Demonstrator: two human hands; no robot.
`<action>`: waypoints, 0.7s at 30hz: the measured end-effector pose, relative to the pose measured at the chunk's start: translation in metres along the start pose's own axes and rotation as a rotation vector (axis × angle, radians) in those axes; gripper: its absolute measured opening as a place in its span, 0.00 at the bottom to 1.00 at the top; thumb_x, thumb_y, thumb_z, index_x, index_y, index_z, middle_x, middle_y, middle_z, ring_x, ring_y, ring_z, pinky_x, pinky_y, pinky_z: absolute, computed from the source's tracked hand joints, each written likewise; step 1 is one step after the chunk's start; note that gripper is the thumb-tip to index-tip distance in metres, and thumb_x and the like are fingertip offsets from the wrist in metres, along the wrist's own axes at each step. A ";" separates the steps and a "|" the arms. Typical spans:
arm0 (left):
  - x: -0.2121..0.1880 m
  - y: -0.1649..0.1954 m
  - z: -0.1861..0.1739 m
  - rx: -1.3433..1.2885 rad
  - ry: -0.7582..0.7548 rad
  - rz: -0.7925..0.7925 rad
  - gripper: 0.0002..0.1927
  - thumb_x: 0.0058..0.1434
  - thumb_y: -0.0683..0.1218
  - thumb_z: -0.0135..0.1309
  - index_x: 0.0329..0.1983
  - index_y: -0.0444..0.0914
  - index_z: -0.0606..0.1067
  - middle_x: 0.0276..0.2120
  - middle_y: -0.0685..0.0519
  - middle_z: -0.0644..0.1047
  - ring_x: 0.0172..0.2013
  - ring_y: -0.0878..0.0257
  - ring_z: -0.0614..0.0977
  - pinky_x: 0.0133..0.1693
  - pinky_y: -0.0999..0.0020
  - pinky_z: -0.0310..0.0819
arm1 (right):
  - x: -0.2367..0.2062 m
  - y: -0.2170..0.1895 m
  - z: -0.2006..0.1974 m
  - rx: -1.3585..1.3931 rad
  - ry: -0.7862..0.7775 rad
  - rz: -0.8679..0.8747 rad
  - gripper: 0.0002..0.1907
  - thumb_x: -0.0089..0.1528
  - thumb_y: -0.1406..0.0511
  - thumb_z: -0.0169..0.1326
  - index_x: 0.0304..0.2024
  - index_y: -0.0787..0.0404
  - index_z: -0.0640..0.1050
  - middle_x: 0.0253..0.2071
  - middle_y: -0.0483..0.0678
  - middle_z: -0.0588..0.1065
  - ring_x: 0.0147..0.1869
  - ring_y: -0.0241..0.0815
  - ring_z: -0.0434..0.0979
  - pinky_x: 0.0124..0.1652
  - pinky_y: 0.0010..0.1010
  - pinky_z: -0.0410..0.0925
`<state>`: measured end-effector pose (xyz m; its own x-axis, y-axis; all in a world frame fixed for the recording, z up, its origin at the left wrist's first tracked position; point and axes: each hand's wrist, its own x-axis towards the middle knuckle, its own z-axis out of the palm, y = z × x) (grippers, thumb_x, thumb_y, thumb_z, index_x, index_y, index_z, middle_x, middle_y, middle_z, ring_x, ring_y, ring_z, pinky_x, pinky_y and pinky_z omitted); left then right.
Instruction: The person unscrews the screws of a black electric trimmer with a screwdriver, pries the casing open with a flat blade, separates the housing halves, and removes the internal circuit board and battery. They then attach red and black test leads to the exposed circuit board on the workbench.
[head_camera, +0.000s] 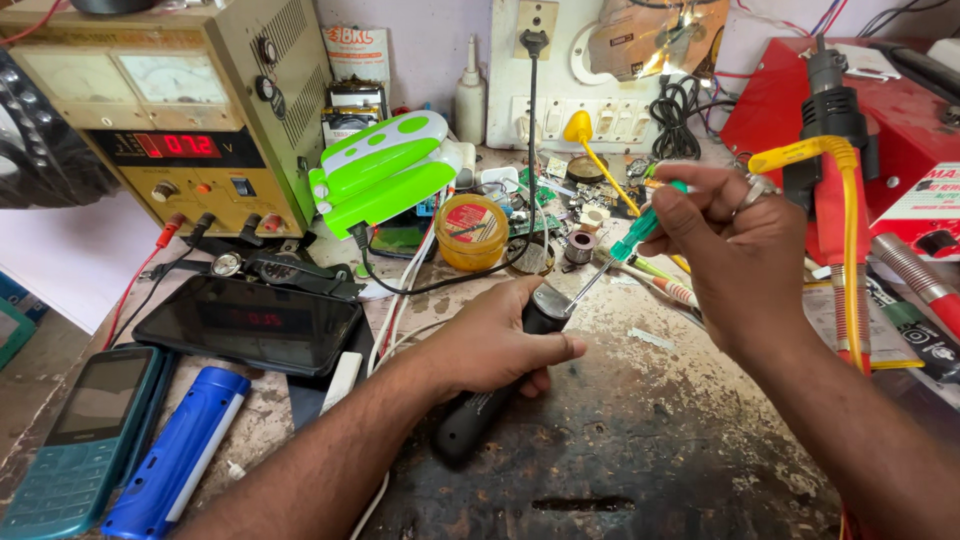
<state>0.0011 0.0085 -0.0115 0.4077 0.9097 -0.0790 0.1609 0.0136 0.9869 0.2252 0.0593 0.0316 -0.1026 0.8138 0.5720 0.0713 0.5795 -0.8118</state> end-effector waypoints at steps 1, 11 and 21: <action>0.001 -0.003 0.000 -0.001 -0.015 0.012 0.20 0.57 0.50 0.62 0.45 0.35 0.70 0.26 0.55 0.76 0.21 0.68 0.80 0.23 0.71 0.77 | 0.001 0.002 -0.002 -0.010 0.000 -0.003 0.11 0.69 0.68 0.58 0.53 0.67 0.77 0.36 0.46 0.79 0.36 0.33 0.79 0.39 0.27 0.77; 0.010 -0.013 -0.022 -0.551 -0.035 0.081 0.20 0.65 0.48 0.46 0.57 0.36 0.59 0.42 0.46 0.76 0.38 0.56 0.83 0.42 0.57 0.84 | 0.004 -0.004 -0.011 0.284 0.069 0.100 0.09 0.71 0.65 0.52 0.53 0.57 0.74 0.37 0.41 0.73 0.41 0.35 0.80 0.41 0.32 0.77; 0.014 -0.006 -0.014 -0.757 0.257 0.431 0.20 0.69 0.41 0.44 0.65 0.42 0.63 0.48 0.48 0.73 0.54 0.53 0.78 0.57 0.54 0.75 | -0.037 0.008 0.032 -0.139 -0.534 0.286 0.25 0.57 0.61 0.65 0.53 0.58 0.70 0.35 0.42 0.78 0.35 0.30 0.74 0.34 0.23 0.69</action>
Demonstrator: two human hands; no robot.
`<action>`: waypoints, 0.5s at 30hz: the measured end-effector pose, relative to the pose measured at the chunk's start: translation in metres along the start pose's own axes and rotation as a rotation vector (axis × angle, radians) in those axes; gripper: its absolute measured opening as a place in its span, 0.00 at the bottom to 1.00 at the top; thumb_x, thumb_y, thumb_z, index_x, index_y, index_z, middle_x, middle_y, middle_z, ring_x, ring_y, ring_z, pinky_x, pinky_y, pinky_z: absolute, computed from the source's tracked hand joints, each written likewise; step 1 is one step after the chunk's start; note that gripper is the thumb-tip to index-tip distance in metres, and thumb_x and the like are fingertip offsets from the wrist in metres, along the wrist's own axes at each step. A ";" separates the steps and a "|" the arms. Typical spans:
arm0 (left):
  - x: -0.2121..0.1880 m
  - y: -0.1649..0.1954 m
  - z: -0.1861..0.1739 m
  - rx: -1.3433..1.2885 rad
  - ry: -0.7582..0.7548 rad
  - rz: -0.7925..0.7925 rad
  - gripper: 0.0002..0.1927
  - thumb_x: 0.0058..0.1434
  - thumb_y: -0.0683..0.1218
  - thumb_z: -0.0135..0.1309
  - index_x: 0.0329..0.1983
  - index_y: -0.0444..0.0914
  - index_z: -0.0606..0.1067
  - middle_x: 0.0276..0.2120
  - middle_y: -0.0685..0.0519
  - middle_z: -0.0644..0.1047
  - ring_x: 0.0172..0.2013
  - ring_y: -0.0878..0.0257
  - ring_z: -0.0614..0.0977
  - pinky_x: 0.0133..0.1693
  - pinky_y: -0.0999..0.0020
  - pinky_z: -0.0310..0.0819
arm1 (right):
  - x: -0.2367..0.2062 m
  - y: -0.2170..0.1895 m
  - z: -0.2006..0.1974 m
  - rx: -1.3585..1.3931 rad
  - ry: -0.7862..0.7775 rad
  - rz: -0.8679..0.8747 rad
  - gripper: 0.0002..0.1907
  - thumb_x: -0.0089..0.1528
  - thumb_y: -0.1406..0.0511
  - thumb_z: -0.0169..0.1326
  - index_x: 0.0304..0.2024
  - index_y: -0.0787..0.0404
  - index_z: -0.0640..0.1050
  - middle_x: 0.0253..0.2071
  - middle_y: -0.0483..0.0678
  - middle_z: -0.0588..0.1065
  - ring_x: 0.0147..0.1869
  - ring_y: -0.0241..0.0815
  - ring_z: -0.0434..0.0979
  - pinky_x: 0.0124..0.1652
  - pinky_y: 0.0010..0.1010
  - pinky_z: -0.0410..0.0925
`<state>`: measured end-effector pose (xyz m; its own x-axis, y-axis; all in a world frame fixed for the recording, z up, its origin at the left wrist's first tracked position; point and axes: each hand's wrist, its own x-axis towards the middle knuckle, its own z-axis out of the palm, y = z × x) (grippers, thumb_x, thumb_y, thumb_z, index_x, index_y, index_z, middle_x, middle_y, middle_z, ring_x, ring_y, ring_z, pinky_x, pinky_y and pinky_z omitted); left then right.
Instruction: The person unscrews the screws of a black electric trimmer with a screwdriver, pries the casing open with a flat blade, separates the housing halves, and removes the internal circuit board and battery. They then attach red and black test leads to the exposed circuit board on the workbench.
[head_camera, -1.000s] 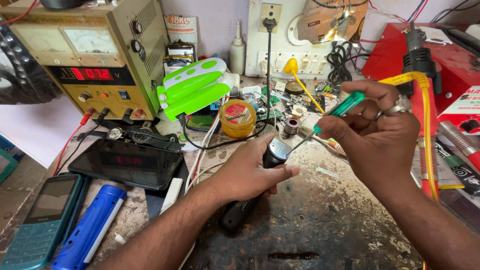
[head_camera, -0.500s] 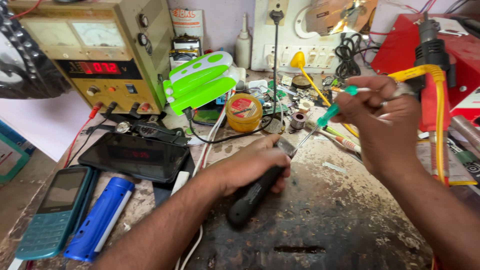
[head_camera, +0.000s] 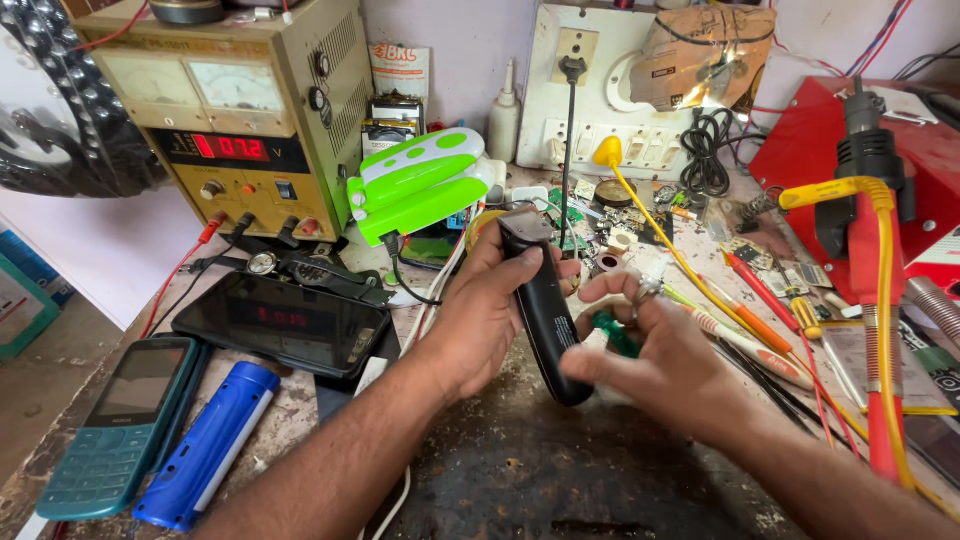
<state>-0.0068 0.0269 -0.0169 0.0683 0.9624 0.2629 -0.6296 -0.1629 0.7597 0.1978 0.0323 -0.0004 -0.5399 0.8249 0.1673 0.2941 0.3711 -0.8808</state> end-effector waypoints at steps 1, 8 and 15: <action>-0.001 -0.001 0.000 -0.054 -0.046 0.002 0.20 0.70 0.41 0.44 0.64 0.41 0.62 0.48 0.48 0.73 0.55 0.52 0.78 0.58 0.53 0.75 | -0.001 -0.003 0.005 -0.013 0.007 0.035 0.29 0.54 0.61 0.68 0.52 0.58 0.69 0.35 0.41 0.79 0.33 0.30 0.75 0.31 0.24 0.70; -0.001 0.003 -0.008 0.033 -0.220 0.052 0.19 0.74 0.43 0.44 0.66 0.36 0.63 0.57 0.45 0.74 0.62 0.52 0.76 0.64 0.52 0.71 | -0.005 -0.026 0.008 -0.026 0.070 0.249 0.36 0.47 0.59 0.70 0.54 0.52 0.68 0.28 0.48 0.82 0.29 0.34 0.80 0.30 0.26 0.71; 0.000 0.010 -0.012 0.210 -0.197 -0.060 0.30 0.63 0.44 0.46 0.70 0.44 0.59 0.60 0.46 0.75 0.59 0.55 0.78 0.58 0.53 0.74 | -0.005 -0.022 0.009 -0.115 0.214 0.197 0.39 0.46 0.59 0.73 0.57 0.52 0.69 0.29 0.48 0.81 0.29 0.35 0.81 0.29 0.28 0.73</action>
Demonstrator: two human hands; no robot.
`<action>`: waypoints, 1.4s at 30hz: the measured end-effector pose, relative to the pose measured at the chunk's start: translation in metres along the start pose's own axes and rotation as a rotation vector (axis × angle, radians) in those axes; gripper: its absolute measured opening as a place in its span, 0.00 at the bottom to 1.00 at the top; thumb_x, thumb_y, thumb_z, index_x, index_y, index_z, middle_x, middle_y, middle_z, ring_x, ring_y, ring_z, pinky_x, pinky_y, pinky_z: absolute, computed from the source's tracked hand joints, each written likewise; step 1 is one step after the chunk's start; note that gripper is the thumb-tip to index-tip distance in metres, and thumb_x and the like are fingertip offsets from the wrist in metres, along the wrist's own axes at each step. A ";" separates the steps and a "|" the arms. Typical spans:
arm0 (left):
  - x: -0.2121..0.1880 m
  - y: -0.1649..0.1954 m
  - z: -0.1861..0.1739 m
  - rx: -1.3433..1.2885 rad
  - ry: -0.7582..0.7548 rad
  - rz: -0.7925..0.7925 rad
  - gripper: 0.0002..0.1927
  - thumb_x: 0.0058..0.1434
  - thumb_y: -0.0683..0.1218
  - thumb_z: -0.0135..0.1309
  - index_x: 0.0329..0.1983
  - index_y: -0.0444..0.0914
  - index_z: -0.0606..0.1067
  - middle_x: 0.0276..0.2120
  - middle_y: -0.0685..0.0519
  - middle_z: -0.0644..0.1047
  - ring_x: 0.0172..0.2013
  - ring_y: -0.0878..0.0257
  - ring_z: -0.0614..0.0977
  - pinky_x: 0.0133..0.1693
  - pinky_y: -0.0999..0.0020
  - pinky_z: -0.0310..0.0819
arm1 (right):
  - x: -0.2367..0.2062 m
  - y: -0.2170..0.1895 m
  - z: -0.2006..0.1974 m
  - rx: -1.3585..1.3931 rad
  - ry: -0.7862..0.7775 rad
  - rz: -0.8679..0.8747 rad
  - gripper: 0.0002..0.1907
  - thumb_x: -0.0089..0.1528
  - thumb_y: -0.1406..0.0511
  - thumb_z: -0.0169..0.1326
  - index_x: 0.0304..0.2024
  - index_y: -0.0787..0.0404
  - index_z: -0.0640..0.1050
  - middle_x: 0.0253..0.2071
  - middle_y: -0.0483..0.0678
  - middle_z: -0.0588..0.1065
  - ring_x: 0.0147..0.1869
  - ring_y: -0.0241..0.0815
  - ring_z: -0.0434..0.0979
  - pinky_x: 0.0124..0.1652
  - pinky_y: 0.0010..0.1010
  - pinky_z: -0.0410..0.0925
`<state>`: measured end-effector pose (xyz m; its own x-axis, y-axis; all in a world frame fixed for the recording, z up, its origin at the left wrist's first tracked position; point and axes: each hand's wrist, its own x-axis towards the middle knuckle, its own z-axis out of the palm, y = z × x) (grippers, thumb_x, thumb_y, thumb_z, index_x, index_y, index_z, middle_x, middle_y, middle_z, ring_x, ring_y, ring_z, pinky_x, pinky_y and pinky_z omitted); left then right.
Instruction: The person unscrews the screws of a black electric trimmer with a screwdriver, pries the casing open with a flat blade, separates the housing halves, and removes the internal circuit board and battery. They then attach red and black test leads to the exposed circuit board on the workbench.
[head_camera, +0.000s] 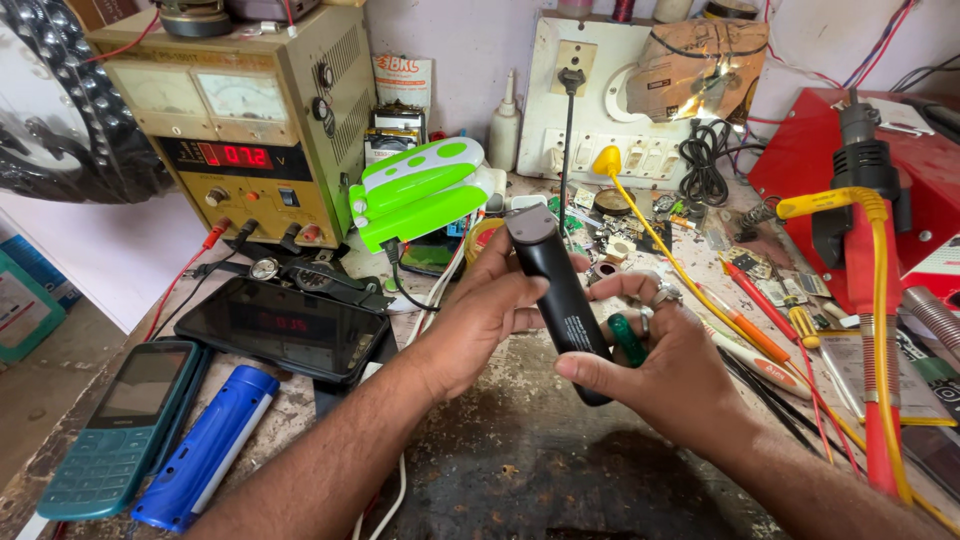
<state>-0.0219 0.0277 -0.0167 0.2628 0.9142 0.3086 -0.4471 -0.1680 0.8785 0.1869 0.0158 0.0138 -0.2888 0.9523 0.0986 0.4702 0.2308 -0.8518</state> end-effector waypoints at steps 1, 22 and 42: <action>0.000 0.000 0.001 0.044 0.005 -0.019 0.32 0.62 0.44 0.47 0.72 0.45 0.57 0.60 0.47 0.75 0.59 0.56 0.78 0.58 0.53 0.74 | 0.002 0.001 0.000 0.036 0.003 -0.005 0.38 0.45 0.61 0.72 0.56 0.53 0.69 0.29 0.49 0.82 0.30 0.36 0.81 0.30 0.28 0.73; -0.004 -0.001 0.016 0.114 -0.043 0.179 0.55 0.61 0.41 0.63 0.84 0.50 0.43 0.56 0.48 0.78 0.49 0.64 0.80 0.52 0.64 0.78 | 0.020 0.036 -0.021 0.615 -0.245 0.097 0.27 0.64 0.58 0.52 0.65 0.58 0.71 0.37 0.38 0.76 0.36 0.25 0.72 0.33 0.21 0.67; 0.005 -0.015 0.007 0.259 0.085 0.221 0.26 0.68 0.41 0.56 0.70 0.36 0.70 0.49 0.53 0.78 0.46 0.70 0.78 0.53 0.72 0.76 | 0.022 0.042 -0.025 0.546 -0.285 0.004 0.29 0.66 0.62 0.52 0.70 0.57 0.71 0.35 0.40 0.75 0.36 0.30 0.70 0.31 0.24 0.62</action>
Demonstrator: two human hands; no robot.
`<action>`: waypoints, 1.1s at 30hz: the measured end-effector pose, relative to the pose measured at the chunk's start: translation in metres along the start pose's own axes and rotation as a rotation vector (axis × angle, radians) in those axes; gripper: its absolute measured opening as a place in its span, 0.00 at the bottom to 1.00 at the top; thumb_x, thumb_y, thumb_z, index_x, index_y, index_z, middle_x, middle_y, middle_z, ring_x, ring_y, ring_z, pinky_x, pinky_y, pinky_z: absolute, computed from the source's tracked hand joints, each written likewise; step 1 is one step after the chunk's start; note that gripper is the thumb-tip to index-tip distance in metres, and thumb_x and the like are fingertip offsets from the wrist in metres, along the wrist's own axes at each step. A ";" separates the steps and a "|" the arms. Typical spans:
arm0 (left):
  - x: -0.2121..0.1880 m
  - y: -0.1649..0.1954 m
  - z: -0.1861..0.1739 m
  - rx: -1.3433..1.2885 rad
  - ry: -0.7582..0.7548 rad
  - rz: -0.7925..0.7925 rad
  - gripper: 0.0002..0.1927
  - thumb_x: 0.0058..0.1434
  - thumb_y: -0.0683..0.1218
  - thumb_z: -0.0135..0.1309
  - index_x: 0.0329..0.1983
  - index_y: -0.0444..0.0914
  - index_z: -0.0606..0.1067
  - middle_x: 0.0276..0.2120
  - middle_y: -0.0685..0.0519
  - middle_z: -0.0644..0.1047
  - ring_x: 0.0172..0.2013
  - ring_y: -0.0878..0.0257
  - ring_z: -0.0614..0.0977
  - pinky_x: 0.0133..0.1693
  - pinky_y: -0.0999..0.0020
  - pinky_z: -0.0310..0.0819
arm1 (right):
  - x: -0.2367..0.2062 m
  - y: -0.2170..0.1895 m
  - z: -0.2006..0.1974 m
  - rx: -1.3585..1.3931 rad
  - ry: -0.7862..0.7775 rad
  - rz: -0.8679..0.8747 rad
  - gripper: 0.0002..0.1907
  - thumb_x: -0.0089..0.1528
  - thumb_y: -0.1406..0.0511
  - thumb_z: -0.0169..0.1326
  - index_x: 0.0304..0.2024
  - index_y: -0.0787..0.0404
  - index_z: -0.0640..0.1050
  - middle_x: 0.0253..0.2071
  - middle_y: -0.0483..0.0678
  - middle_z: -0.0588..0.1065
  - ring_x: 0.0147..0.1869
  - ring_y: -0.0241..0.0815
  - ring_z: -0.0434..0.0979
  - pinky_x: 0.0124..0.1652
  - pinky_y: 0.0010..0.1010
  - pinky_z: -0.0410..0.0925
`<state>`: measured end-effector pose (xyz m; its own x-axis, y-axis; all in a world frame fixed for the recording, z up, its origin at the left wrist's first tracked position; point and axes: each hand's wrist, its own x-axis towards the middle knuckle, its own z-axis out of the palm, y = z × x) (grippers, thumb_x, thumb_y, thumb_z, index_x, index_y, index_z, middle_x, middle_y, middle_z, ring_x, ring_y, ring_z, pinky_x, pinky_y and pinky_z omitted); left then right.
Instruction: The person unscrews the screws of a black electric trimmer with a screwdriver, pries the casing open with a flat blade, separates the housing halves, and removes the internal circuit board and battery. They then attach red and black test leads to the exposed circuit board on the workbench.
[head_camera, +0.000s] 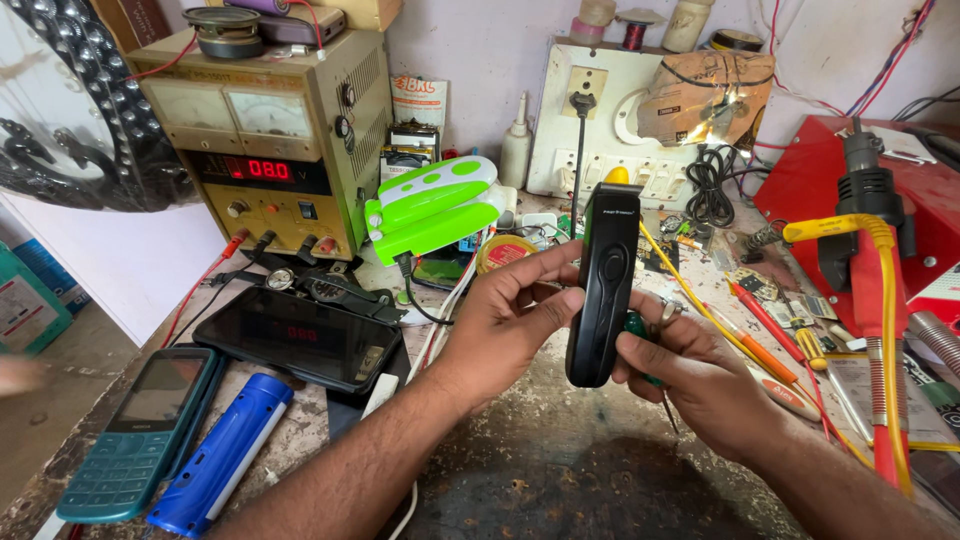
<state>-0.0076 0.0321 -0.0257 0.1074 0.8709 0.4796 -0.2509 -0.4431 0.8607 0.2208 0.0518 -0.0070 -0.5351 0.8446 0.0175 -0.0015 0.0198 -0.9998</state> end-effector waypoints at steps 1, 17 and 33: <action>0.000 0.000 0.000 -0.019 -0.002 -0.006 0.25 0.68 0.41 0.55 0.69 0.36 0.71 0.49 0.53 0.79 0.47 0.70 0.78 0.53 0.71 0.76 | 0.001 0.001 0.000 -0.001 -0.007 -0.012 0.29 0.66 0.62 0.52 0.70 0.58 0.70 0.35 0.40 0.75 0.36 0.30 0.70 0.31 0.24 0.62; -0.002 0.006 -0.001 0.034 -0.040 0.009 0.25 0.69 0.42 0.50 0.70 0.35 0.67 0.58 0.50 0.77 0.58 0.66 0.78 0.57 0.67 0.76 | 0.001 -0.007 0.003 -0.197 -0.020 -0.064 0.29 0.64 0.60 0.55 0.68 0.56 0.73 0.29 0.39 0.76 0.28 0.25 0.64 0.28 0.20 0.60; 0.000 0.001 0.004 -0.195 -0.094 -0.087 0.34 0.70 0.38 0.51 0.79 0.38 0.59 0.63 0.50 0.75 0.55 0.65 0.77 0.58 0.66 0.75 | 0.000 -0.012 0.009 -0.352 0.135 -0.281 0.34 0.61 0.64 0.62 0.70 0.60 0.71 0.39 0.38 0.78 0.35 0.23 0.69 0.35 0.18 0.64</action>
<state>-0.0040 0.0304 -0.0243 0.2235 0.8764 0.4265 -0.4168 -0.3097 0.8547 0.2129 0.0469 0.0045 -0.4402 0.8421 0.3116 0.1681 0.4182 -0.8927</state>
